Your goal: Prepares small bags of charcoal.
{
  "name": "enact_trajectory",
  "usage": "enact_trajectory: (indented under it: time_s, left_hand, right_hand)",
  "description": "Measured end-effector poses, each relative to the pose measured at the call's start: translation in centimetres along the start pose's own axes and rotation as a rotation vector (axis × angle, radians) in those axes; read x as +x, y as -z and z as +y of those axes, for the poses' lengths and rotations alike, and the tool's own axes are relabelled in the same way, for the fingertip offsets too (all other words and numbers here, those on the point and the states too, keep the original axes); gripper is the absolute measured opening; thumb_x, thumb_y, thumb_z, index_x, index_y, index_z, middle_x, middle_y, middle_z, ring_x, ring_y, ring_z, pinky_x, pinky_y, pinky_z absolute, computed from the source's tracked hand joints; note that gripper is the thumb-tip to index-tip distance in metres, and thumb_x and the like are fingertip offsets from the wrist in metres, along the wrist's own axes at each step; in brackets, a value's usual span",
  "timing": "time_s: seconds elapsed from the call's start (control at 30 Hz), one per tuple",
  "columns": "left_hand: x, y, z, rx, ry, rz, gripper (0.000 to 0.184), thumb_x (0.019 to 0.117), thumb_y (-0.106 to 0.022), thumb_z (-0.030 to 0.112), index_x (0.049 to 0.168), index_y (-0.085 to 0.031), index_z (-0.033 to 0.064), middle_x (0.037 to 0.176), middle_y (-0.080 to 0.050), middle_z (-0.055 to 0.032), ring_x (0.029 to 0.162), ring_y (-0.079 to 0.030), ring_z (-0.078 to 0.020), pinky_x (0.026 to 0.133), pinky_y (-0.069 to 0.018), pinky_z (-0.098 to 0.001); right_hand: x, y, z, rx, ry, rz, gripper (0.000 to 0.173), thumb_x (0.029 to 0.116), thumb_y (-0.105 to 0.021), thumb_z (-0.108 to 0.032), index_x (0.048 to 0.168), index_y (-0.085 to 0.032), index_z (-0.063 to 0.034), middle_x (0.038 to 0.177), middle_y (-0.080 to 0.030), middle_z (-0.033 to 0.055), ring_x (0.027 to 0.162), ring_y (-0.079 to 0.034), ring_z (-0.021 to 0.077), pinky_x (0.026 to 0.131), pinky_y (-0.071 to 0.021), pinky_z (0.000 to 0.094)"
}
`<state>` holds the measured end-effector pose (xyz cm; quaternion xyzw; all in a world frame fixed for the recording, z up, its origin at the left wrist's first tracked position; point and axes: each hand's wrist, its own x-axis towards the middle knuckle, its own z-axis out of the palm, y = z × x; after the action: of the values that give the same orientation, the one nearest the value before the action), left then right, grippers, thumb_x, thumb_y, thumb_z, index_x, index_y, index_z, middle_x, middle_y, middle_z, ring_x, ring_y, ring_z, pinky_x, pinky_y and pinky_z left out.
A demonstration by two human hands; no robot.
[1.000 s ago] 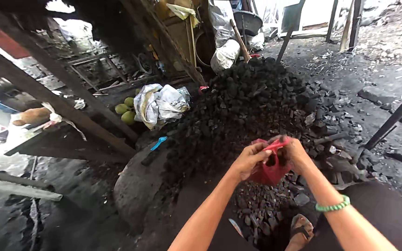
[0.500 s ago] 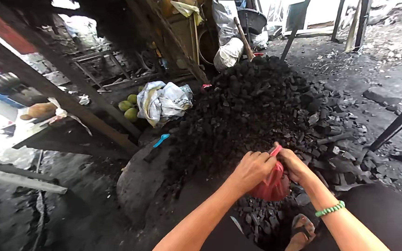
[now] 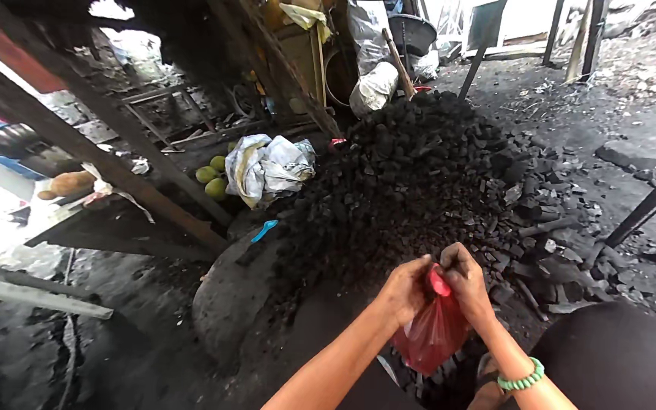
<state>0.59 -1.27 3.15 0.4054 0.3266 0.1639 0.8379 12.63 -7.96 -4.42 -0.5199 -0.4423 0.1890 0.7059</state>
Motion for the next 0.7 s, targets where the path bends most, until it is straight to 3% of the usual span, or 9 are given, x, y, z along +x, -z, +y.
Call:
enact_trajectory:
  time_s: [0.07,0.1,0.17,0.3,0.37,0.43,0.5,0.6,0.7]
  left_hand:
    - [-1.2,0.3,1.3,0.137,0.004,-0.003,0.056,0.1116,-0.023,0.046,0.097,-0.062,0.0082,0.081,-0.064,-0.002,0.071,-0.062,-0.0103,0.068,-0.0537,-0.0254]
    - [-1.8,0.5,1.9,0.178,0.015,-0.001,0.06,0.111,-0.02,0.049,0.099,-0.062,0.0083,0.081,-0.064,-0.0018,0.071,-0.062,-0.0103,0.068,-0.0537,-0.0255]
    - [-2.7,0.8,2.5,0.226,0.044,0.004,0.063,0.1105,-0.02,0.052,0.101,-0.063,0.0064,0.083,-0.065,-0.0038,0.073,-0.064,-0.0122,0.071,-0.0552,-0.0277]
    - [-3.8,0.1,3.1,0.326,0.043,-0.016,0.061,0.112,-0.021,0.046,0.098,-0.064,0.0057,0.085,-0.066,-0.0028,0.077,-0.065,-0.0108,0.076,-0.0551,-0.0275]
    - [-4.5,-0.2,3.7,0.5,-0.002,-0.07,0.061,0.1122,-0.018,0.044,0.099,-0.066,0.0075,0.085,-0.066,-0.0002,0.074,-0.063,-0.0074,0.073,-0.0534,-0.0247]
    - [-5.8,-0.8,5.0,0.925,-0.182,-0.101,0.06,0.1124,-0.021,0.039,0.105,-0.07,0.0042,0.086,-0.065,-0.0001,0.071,-0.06,-0.0059,0.068,-0.0511,-0.0242]
    - [-7.6,-1.8,6.5,1.394,-0.448,-0.121,0.057,0.1116,-0.031,0.041,0.096,-0.074,0.0058,0.086,-0.06,-0.0016,0.075,-0.058,-0.0089,0.068,-0.05,-0.0272]
    - [-9.3,-2.7,8.3,1.545,-0.641,-0.177,0.052,0.1105,-0.036,0.041,0.086,-0.072,0.0126,0.07,-0.054,0.0044,0.062,-0.052,-0.0033,0.055,-0.0433,-0.0203]
    - [-11.3,-1.6,10.0,1.423,-0.472,-0.257,0.044,0.1101,-0.033,0.043,0.12,-0.066,0.0167,0.066,-0.055,0.0096,0.053,-0.049,0.002,0.049,-0.0407,-0.0163]
  right_hand:
    - [-0.5,1.2,-0.2,-0.174,0.178,-0.048,0.068,0.0649,-0.077,-0.072,0.087,-0.059,-0.0104,0.096,-0.057,-0.0022,0.087,-0.056,0.0007,0.074,-0.0499,0.018]
    - [-0.6,1.6,-0.3,-0.297,0.302,-0.058,0.073,0.0618,-0.076,-0.075,0.084,-0.06,-0.0073,0.096,-0.059,0.0036,0.09,-0.057,0.0066,0.077,-0.0505,0.022]
    - [-0.6,1.8,-0.5,-0.47,0.515,-0.054,0.069,0.0694,-0.074,-0.074,0.08,-0.061,-0.0072,0.086,-0.059,0.0078,0.085,-0.059,0.0157,0.077,-0.0517,0.0297]
    - [0.5,1.0,-2.3,-0.458,0.655,-0.007,0.046,0.0972,-0.067,-0.04,0.066,-0.057,-0.0075,0.066,-0.053,0.0036,0.069,-0.054,0.0134,0.068,-0.0452,0.0275]
    - [1.6,1.0,-3.8,-0.496,0.745,-0.014,0.039,0.0962,-0.065,-0.024,0.062,-0.055,-0.0075,0.062,-0.05,0.003,0.065,-0.051,0.0145,0.067,-0.0432,0.0285]
    - [2.9,1.7,-5.6,-0.604,0.893,-0.029,0.03,0.0887,-0.065,-0.016,0.061,-0.054,-0.0086,0.06,-0.048,0.0033,0.063,-0.05,0.0176,0.069,-0.0434,0.0327]
    - [3.9,2.1,-7.5,-0.674,1.012,-0.088,0.026,0.0841,-0.064,-0.015,0.062,-0.053,-0.0103,0.061,-0.048,0.003,0.063,-0.049,0.0185,0.072,-0.0432,0.0352]
    - [5.1,2.7,-10.4,-0.688,1.111,-0.158,0.022,0.0859,-0.062,-0.013,0.065,-0.054,-0.0099,0.063,-0.048,0.0037,0.064,-0.05,0.0192,0.074,-0.0441,0.036]
    - [5.1,4.9,-12.3,-0.74,1.111,-0.192,0.024,0.0916,-0.059,-0.016,0.069,-0.052,-0.0109,0.065,-0.048,0.0044,0.067,-0.05,0.02,0.076,-0.0449,0.0368]
